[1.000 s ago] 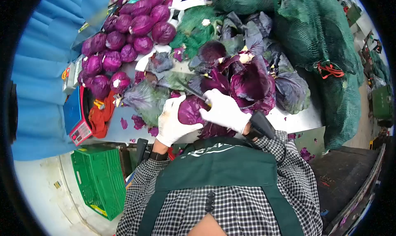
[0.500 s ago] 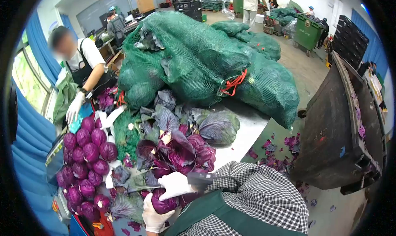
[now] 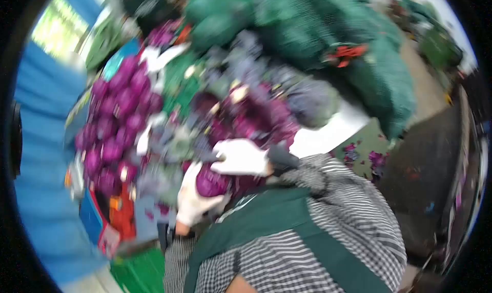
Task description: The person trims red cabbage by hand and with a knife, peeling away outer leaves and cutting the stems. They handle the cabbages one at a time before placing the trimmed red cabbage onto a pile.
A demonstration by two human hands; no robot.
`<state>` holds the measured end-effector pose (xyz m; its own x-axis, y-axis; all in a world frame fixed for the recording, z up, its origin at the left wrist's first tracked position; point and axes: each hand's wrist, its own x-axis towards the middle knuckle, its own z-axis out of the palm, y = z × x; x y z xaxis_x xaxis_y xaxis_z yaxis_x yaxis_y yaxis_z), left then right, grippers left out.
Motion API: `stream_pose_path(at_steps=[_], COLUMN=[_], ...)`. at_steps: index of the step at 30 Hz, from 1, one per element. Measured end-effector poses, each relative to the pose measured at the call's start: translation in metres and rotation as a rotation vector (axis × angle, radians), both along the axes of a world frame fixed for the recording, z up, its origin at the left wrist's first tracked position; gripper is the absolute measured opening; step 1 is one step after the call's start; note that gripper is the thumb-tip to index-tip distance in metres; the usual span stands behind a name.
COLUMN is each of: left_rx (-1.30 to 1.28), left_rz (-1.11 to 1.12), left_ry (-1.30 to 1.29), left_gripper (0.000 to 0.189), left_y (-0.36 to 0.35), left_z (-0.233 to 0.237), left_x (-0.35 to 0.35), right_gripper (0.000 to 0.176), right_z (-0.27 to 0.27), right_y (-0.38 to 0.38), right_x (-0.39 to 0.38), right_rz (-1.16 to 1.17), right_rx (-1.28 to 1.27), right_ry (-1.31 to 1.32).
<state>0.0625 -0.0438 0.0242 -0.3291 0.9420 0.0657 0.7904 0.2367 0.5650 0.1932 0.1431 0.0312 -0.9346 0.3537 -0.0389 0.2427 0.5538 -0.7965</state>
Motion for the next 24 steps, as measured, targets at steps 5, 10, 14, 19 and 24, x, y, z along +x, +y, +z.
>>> stream_pose_path(at_steps=[5,10,14,19,24], left_rx=[-0.024,0.076,0.343,0.378,0.399], left_rz=[0.066,0.222,0.350,0.349,0.460], left_ry=[0.041,-0.200,-0.994,-0.939,-1.318], left_gripper=[0.099,0.099,0.094,0.090,0.068], left_y=[-0.006,-0.020,-0.020,-0.006,-0.003], left_z=[-0.013,-0.019,-0.035,-0.029,-0.034], left_x=[0.000,-0.004,-0.004,0.002,0.006], right_gripper=[0.023,0.019,0.044,0.068,0.063], right_z=[-0.008,-0.021,0.018,0.019,0.015], right_y=[-0.006,0.026,0.014,-0.013,-0.005], right_x=[-0.010,-0.005,0.002,-0.001,0.004], right_rz=[0.057,-0.263,-0.125,-0.006,-0.022], right_rx=[0.043,0.218,-0.012,0.026,-0.009], right_ry=[-0.087,0.105,-0.081,-0.070,0.001])
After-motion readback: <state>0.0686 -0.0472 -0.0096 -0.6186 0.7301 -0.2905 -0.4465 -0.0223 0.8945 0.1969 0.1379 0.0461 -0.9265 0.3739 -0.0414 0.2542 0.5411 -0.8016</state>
